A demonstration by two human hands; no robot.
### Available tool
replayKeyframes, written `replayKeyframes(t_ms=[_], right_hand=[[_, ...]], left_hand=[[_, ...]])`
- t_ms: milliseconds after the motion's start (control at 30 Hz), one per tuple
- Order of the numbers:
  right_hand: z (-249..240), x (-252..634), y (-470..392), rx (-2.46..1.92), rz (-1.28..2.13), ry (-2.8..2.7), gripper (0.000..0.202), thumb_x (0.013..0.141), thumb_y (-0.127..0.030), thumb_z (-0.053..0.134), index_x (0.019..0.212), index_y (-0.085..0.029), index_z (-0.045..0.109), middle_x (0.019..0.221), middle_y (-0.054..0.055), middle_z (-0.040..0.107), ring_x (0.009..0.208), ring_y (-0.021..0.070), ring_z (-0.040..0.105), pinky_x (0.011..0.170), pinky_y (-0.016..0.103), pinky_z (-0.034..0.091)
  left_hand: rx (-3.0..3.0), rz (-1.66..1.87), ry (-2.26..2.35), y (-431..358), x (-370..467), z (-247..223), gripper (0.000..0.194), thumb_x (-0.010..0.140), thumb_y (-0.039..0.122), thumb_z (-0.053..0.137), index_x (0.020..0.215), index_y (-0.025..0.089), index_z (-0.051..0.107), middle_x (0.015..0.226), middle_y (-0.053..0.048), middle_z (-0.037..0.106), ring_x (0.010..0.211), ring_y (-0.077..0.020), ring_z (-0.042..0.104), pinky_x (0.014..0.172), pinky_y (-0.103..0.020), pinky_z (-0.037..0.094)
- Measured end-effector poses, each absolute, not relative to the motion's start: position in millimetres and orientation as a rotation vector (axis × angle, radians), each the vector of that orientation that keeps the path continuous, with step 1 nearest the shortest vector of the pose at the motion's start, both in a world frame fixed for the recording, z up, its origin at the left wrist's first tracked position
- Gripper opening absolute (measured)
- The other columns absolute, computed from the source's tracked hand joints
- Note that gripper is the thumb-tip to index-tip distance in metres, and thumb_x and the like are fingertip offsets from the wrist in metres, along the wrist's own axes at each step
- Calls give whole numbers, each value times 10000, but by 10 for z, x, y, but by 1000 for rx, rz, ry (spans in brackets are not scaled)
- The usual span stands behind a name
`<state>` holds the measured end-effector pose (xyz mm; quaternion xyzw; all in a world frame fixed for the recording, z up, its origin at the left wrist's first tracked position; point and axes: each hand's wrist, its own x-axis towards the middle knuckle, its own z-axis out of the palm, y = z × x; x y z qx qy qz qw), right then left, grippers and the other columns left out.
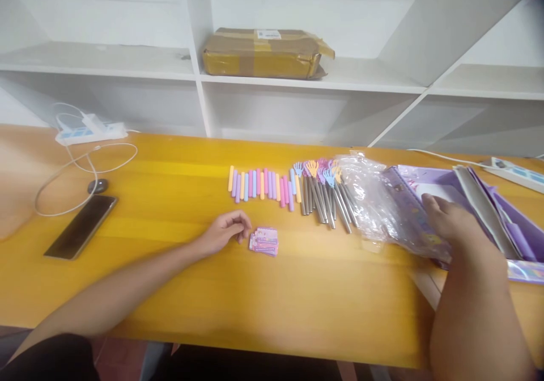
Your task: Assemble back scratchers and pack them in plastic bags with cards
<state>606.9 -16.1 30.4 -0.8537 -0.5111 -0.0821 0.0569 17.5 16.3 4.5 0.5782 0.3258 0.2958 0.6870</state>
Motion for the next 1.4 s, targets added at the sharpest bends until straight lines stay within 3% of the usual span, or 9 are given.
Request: replayKeyframes(t_ms=[100,233,533,767,933,1167,1400], right_hand=[[443,5889,-129,-2524,-245,-1383,464,998,-433,486,1251,-133,734,1182,290,693,989,330,639,881,447,439],[627,5373,-60,-2254,42,-1343,218,914,-416,596,962,-238,714,1044,141,740,860,239,637,863,400,440],[274,4629,192,-2020,271,-2023,345,881,-563,597,749,-246,565,776,62,646,706,211,570,733,365,436],[115,4626,206,-2124,92,-2065,359,957,-559,530,785,-244,516,837,65,657,745,217,583,711,348,410],[88,4625,212,-2176,43,-1973,340,1029,-508,409,970,-223,584,975,104,697,820,241,617,741,355,422],[54,4639,236,-2343,21,-1872,336,1010,-440,440,1092,-189,647,995,147,722,795,253,631,717,356,415],[172,4566,262,-2510,93,-1732,301,902,-457,546,950,-198,690,857,133,712,752,257,609,673,349,381]], left_hand=[[1294,661,728,157,173,42,86,924,249,601,923,174,644,783,2,671,635,-108,590,642,-252,463],[1302,706,780,147,154,30,97,930,253,585,912,179,644,770,9,659,634,-106,583,645,-250,466],[1248,884,884,222,135,-38,82,852,195,555,832,186,635,683,24,613,595,-101,533,571,-229,398],[1280,827,877,189,129,6,70,849,200,562,849,186,631,694,26,615,596,-99,535,586,-230,421],[1292,812,893,194,133,29,62,846,216,579,838,183,631,693,23,616,592,-100,536,580,-231,422],[1320,792,897,193,132,6,71,858,222,563,852,185,624,704,24,615,596,-101,540,582,-231,429],[1791,889,1068,408,-19,120,129,881,166,512,898,195,637,810,-1,637,746,-142,600,709,-273,487]])
